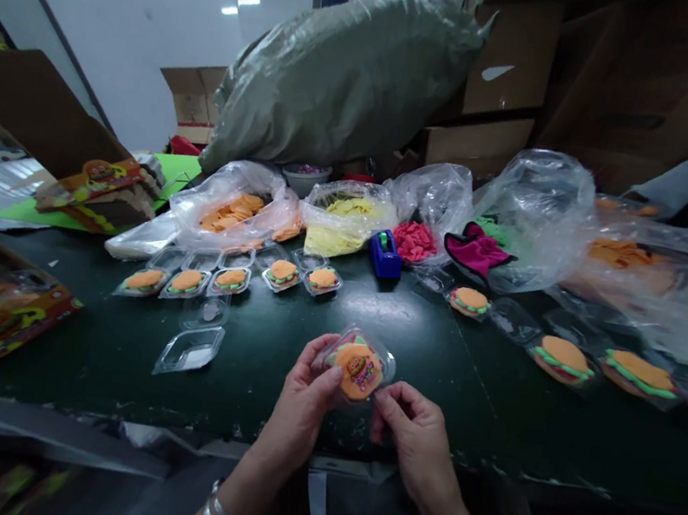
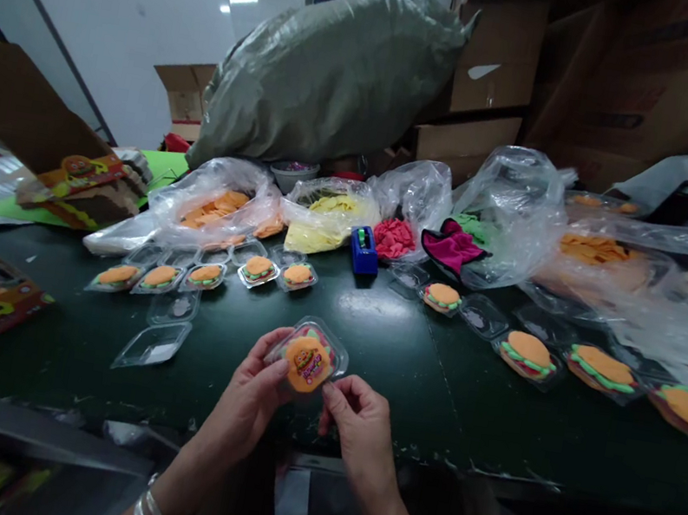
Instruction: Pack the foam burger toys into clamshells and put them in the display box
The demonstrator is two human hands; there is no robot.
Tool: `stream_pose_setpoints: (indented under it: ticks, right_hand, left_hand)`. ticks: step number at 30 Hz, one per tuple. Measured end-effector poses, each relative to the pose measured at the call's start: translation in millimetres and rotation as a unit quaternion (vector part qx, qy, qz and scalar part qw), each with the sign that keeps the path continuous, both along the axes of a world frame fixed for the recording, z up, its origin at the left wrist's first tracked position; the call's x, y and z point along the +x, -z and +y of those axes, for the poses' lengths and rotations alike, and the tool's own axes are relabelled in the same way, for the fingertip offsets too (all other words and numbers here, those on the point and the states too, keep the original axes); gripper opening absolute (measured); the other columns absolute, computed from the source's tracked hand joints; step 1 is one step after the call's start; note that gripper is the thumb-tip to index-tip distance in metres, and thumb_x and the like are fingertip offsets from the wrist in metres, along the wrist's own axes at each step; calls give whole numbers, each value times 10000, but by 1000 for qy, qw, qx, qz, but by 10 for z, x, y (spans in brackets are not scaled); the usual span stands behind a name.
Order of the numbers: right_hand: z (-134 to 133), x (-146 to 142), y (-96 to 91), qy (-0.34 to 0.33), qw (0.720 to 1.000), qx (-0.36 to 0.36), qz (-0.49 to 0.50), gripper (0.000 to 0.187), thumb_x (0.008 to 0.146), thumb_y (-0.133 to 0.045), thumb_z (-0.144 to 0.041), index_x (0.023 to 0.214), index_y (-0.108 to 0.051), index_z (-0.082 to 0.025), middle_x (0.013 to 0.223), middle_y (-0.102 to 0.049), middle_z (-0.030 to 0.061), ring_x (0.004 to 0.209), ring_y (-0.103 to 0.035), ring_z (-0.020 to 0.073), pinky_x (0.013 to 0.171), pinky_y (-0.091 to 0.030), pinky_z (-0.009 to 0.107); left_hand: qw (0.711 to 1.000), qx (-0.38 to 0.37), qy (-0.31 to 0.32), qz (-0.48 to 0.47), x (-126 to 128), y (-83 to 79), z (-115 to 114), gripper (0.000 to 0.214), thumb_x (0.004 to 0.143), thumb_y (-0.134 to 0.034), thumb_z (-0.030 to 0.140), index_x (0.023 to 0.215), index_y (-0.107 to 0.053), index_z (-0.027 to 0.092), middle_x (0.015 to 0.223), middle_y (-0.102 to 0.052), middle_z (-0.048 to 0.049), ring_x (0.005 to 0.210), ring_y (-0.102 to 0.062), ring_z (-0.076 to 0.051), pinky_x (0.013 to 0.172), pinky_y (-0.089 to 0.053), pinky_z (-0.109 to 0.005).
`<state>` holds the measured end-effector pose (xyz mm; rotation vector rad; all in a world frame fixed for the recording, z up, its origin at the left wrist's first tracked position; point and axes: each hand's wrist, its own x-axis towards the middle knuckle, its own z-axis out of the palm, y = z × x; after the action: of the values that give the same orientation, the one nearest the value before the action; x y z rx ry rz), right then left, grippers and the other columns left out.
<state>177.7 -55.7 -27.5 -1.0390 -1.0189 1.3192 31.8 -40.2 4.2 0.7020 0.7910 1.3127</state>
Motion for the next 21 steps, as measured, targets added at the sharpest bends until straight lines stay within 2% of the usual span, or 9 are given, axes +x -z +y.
stream_pose_setpoints:
  ticks: [2,5,11,14,16,19,21]
  right_hand:
    - [17,14,-10,-9,1000,-10,6,389,741,-728,-508,627,-569,-173,483,-555,-36,434,-472,96,453,-370,210]
    - [11,19,-17,-42,999,-7,20,379,706,-760,-499,633,-587,-170,483,-573,-28,418,-480,99,440,-381,209]
    - [-10,83,-19,-122,990,39,50,469,515,-837,-586,593,-639,-169,440,-537,-42,363,-403,80,366,-344,198]
    - [-45,202,-81,-159,986,47,31,340,582,-844,-463,627,-693,-162,512,-604,-16,424,-481,100,413,-413,201]
    - [-114,251,-147,-173,983,59,-10,269,652,-804,-419,715,-730,-167,628,-674,13,548,-585,148,532,-502,239]
    - [-284,179,-230,-138,983,50,-114,359,702,-739,-490,943,-738,-224,881,-734,39,817,-670,258,733,-560,337]
    - [-385,46,-234,-127,976,30,-172,374,751,-693,-526,1031,-704,-279,985,-723,42,917,-663,296,750,-573,376]
  left_hand:
    - [1000,6,-12,15,0,-9,-40,436,714,-771,258,1104,-581,218,1092,-660,-58,934,-645,-213,731,-560,-308]
    - [999,-25,-5,-32,-9,-37,-116,434,720,-761,283,1109,-573,240,1098,-657,-50,912,-648,-214,697,-563,-311]
    - [972,-129,114,-157,39,-44,-308,420,774,-705,350,1153,-581,218,1059,-656,-63,825,-651,-189,663,-552,-301]
    - [962,-136,145,-189,64,-20,-362,390,797,-681,339,1149,-592,196,1049,-654,-70,834,-642,-184,711,-538,-308]
    - [968,-103,135,-186,46,-27,-384,349,810,-666,311,1128,-602,183,1045,-652,-76,864,-635,-186,754,-520,-307]
    - [979,-66,117,-153,-51,-55,-444,302,795,-678,259,1081,-614,185,1006,-661,-74,862,-633,-180,782,-493,-297]
    - [983,-58,106,-136,-155,-27,-496,333,733,-733,227,1046,-626,201,1001,-670,-64,844,-639,-174,783,-482,-296]
